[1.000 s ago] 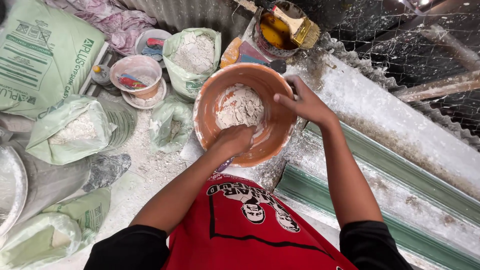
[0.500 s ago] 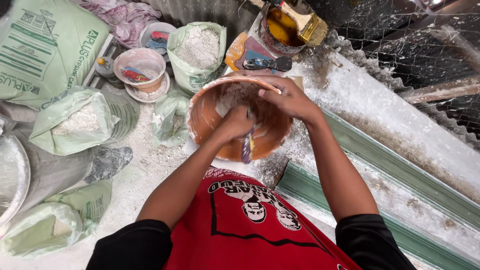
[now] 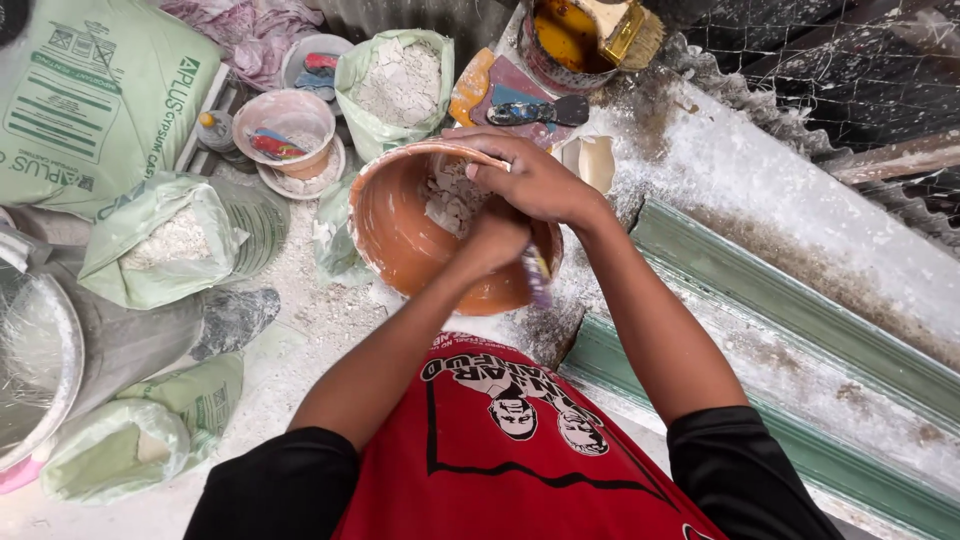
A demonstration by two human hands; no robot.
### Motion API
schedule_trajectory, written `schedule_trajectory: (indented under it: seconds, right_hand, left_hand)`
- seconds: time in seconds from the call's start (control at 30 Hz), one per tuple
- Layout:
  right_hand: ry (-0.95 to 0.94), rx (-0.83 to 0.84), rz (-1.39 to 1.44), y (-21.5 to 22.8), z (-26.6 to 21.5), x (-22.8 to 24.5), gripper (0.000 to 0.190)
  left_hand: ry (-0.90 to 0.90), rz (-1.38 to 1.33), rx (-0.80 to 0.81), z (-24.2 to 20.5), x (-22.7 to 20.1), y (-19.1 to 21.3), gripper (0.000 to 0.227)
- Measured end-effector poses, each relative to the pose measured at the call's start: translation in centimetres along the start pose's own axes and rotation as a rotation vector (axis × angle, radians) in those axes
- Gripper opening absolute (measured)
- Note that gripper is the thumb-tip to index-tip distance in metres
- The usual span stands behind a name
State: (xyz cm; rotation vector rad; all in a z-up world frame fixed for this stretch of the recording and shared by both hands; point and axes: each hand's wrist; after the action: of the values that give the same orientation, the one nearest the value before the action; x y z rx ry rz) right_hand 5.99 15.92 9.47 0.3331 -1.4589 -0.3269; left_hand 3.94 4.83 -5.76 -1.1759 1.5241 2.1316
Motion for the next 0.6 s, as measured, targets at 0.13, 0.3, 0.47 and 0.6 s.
schedule_trajectory:
  seconds: [0.13, 0.3, 0.47, 0.6]
  right_hand:
    - [-0.076, -0.025, 0.077, 0.5, 0.0, -0.1, 0.044]
    - [-0.028, -0.033, 0.042, 0.0, -0.2, -0.6, 0.043]
    - [-0.074, -0.064, -0.006, -0.2, 0.1, 0.0, 0.047]
    - [-0.164, -0.080, 0.042, -0.5, 0.2, -0.7, 0.051]
  left_hand:
    - [0.328, -0.028, 0.219, -0.8, -2.3, 2.6, 0.043]
    - [0.485, -0.134, 0.249, -0.6, -0.2, -0.1, 0.038]
    - [0.320, -0.084, 0.224, -0.3, 3.6, -3.9, 0.034]
    - [0.237, 0.090, 0.359, -0.7, 5.8, -4.4, 0.040]
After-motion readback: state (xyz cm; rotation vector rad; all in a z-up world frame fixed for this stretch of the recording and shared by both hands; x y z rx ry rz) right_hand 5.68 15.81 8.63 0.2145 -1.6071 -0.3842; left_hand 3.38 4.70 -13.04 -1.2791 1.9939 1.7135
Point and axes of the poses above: each hand's wrist, its own z-axis towards the middle knuckle, its own y-axis out of the back of the hand, x = y × z, and after that the axes turned 13 degrees about -x, right-handed
